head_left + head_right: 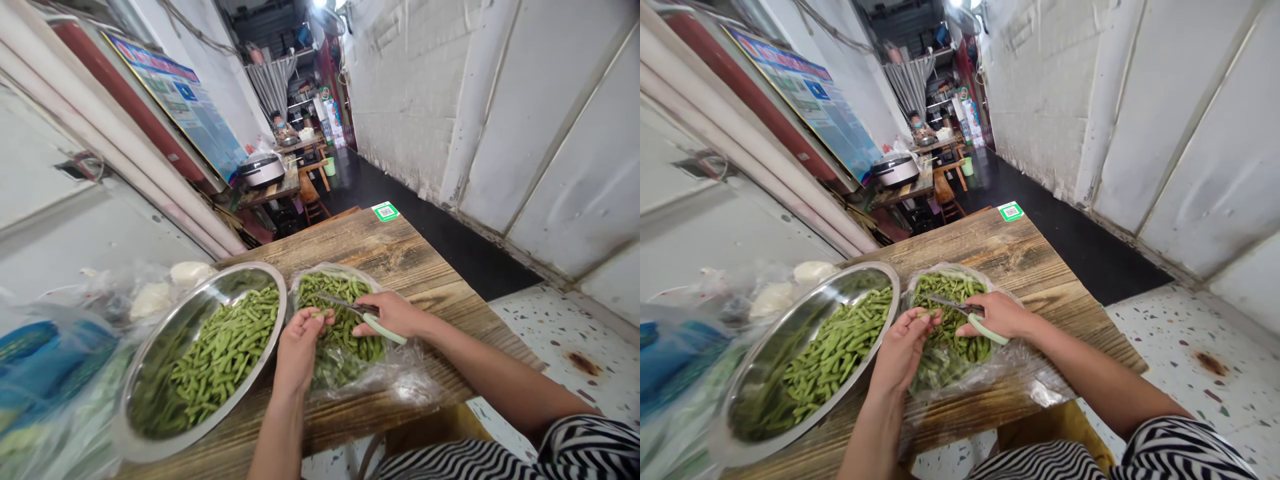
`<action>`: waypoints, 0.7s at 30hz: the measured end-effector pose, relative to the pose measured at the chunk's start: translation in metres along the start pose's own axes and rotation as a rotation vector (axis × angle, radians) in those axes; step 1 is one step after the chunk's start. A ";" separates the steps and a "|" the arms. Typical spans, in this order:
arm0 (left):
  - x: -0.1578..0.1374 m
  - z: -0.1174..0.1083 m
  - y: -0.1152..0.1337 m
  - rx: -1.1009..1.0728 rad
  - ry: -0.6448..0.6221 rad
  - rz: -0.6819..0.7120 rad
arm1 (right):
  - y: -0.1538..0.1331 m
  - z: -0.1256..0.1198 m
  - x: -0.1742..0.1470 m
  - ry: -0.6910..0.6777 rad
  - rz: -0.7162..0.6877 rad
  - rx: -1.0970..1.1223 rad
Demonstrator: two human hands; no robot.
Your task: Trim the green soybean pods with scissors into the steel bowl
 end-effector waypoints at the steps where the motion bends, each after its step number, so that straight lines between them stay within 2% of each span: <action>1: 0.000 0.000 0.000 -0.066 0.012 -0.012 | -0.002 0.000 -0.001 -0.008 -0.014 0.013; 4: -0.001 -0.003 -0.002 -0.219 0.070 -0.035 | -0.011 0.001 -0.003 -0.011 -0.080 0.019; 10: -0.002 0.001 -0.012 -0.392 0.088 -0.087 | -0.024 0.001 -0.006 0.046 -0.194 -0.065; 15: -0.005 0.003 -0.010 -0.395 0.099 -0.070 | -0.027 0.001 -0.007 0.093 -0.228 -0.116; 21: -0.006 0.003 -0.010 -0.355 0.117 -0.087 | -0.026 0.003 -0.008 0.083 -0.240 -0.101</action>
Point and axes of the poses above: each hand's wrist, its own x-axis towards the middle knuckle, its own z-axis out of the palm, y = z × x, the point moved 8 cm from there along x, towards the middle knuckle, and after that the axes turned 1 degree about z, right-handed, at the moved point
